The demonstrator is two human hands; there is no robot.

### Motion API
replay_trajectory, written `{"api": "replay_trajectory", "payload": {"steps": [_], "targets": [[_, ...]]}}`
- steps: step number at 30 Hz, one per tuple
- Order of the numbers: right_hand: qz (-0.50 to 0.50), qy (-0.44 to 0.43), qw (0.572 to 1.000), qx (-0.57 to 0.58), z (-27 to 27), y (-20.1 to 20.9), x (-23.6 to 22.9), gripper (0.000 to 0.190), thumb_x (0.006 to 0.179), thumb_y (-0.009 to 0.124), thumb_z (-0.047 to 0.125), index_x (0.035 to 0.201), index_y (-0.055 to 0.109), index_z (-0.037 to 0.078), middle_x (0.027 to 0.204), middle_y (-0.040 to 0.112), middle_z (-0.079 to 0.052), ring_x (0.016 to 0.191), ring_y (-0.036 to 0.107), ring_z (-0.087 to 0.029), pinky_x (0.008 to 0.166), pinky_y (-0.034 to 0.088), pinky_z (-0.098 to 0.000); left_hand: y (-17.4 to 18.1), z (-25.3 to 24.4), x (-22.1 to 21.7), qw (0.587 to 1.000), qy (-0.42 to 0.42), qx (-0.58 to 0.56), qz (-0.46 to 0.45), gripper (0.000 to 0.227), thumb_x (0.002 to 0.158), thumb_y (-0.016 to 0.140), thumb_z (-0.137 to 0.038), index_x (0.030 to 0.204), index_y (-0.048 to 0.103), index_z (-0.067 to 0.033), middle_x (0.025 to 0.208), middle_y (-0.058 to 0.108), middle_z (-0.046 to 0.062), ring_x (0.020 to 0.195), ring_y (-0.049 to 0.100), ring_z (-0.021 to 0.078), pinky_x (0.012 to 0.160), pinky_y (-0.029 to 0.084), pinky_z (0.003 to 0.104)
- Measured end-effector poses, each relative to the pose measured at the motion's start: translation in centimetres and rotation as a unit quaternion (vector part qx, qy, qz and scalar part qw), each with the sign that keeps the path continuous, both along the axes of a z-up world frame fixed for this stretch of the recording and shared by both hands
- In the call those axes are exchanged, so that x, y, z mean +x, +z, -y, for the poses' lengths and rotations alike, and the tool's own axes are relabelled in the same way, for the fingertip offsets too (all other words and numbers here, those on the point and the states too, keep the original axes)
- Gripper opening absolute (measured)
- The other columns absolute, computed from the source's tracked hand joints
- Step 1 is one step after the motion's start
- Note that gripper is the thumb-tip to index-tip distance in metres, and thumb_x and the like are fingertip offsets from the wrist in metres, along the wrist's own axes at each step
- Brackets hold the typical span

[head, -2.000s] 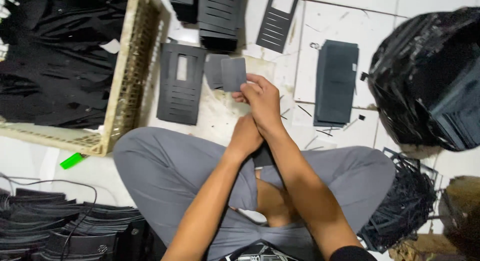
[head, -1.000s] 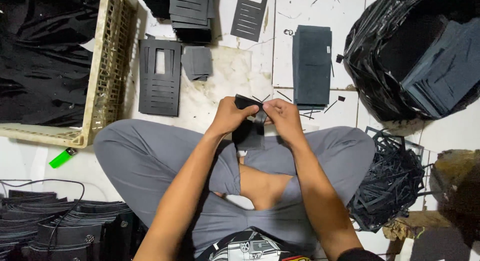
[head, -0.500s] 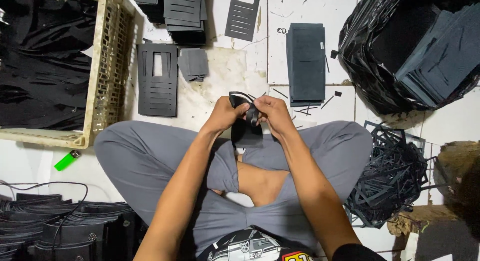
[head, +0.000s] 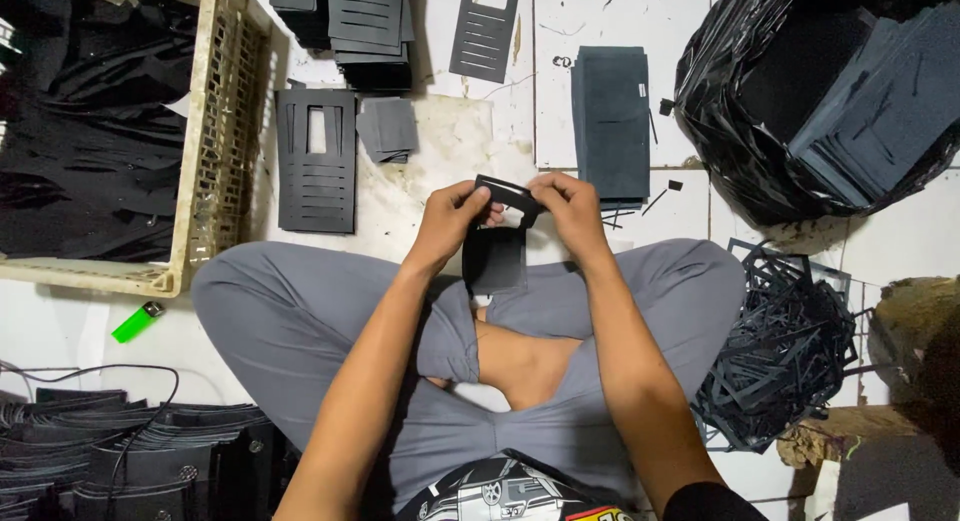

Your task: Removing inner cutouts from pre-cut material pieces for leather goods assembly

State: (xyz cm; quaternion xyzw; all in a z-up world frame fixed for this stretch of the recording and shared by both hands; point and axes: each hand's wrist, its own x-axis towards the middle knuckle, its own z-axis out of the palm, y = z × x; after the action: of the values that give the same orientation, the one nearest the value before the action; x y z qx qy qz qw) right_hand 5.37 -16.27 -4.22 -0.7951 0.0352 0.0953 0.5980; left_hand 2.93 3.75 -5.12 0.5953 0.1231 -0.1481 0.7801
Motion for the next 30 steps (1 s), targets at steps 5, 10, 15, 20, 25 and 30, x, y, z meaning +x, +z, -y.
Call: {"api": "replay_trajectory", "payload": {"steps": [5, 10, 15, 20, 25, 30], "targets": [[0.214, 0.021, 0.970, -0.116, -1.2, 3.3, -0.4, 0.013, 0.094, 0.070, 0.020, 0.103, 0.075, 0.012, 0.103, 0.061, -0.009, 0.100, 0.060, -0.027, 0.091, 0.048, -0.0389, -1.0, 0.6, -0.3, 0.996, -0.038, 0.062, 0.043, 0.019, 0.099, 0.068, -0.017, 0.101, 0.078, 0.0000, 0.076, 0.074, 0.014, 0.071, 0.075, 0.0201, 0.069, 0.062, 0.032], [0.254, 0.077, 0.946, -0.188, -2.7, 2.4, -1.6, 0.007, 0.093, 0.076, 0.021, 0.099, 0.075, 0.018, 0.090, 0.069, -0.001, 0.091, 0.067, -0.024, 0.085, 0.047, -0.0364, -0.2, 0.1, -0.4, 0.995, -0.040, 0.075, 0.054, 0.036, 0.108, 0.054, -0.028, 0.106, 0.077, -0.0007, 0.084, 0.072, 0.013, 0.088, 0.064, 0.0184, 0.085, 0.055, 0.040], [0.184, 0.113, 0.968, -0.125, -3.2, 3.0, -1.7, 0.008, 0.093, 0.075, 0.013, 0.100, 0.076, 0.013, 0.082, 0.074, -0.010, 0.079, 0.072, -0.033, 0.075, 0.054, -0.0385, 1.4, -0.4, -0.3, 0.961, 0.016, 0.249, 0.115, 0.015, 0.099, 0.069, -0.020, 0.093, 0.080, -0.0122, 0.072, 0.074, 0.008, 0.072, 0.072, 0.0206, 0.066, 0.057, 0.033], [0.148, 0.113, 0.978, -0.099, -3.5, 2.3, -1.9, 0.006, 0.092, 0.073, 0.012, 0.097, 0.077, 0.010, 0.069, 0.069, -0.006, 0.069, 0.069, -0.025, 0.071, 0.052, -0.0355, 1.3, -0.2, -0.2, 0.969, 0.018, 0.228, 0.097, 0.013, 0.095, 0.069, -0.018, 0.088, 0.079, -0.0144, 0.070, 0.074, 0.005, 0.069, 0.070, 0.0153, 0.065, 0.057, 0.030], [0.195, 0.156, 0.963, -0.101, -3.4, 3.0, -1.7, 0.008, 0.095, 0.071, 0.011, 0.097, 0.077, 0.014, 0.079, 0.072, -0.006, 0.081, 0.072, -0.030, 0.081, 0.051, -0.0384, -0.2, -0.4, 0.0, 0.981, 0.026, 0.191, 0.033, 0.014, 0.093, 0.069, -0.020, 0.089, 0.079, -0.0101, 0.077, 0.074, 0.014, 0.076, 0.070, 0.0210, 0.070, 0.058, 0.038], [0.158, 0.135, 0.975, -0.077, -3.4, 2.7, -2.2, 0.006, 0.098, 0.068, 0.012, 0.097, 0.074, 0.011, 0.077, 0.072, -0.010, 0.077, 0.071, -0.031, 0.076, 0.053, -0.0392, 0.1, 0.0, 0.2, 0.993, 0.059, 0.088, -0.044, 0.028, 0.095, 0.061, -0.030, 0.083, 0.075, -0.0087, 0.073, 0.067, 0.005, 0.074, 0.063, 0.0143, 0.071, 0.053, 0.029]]}}
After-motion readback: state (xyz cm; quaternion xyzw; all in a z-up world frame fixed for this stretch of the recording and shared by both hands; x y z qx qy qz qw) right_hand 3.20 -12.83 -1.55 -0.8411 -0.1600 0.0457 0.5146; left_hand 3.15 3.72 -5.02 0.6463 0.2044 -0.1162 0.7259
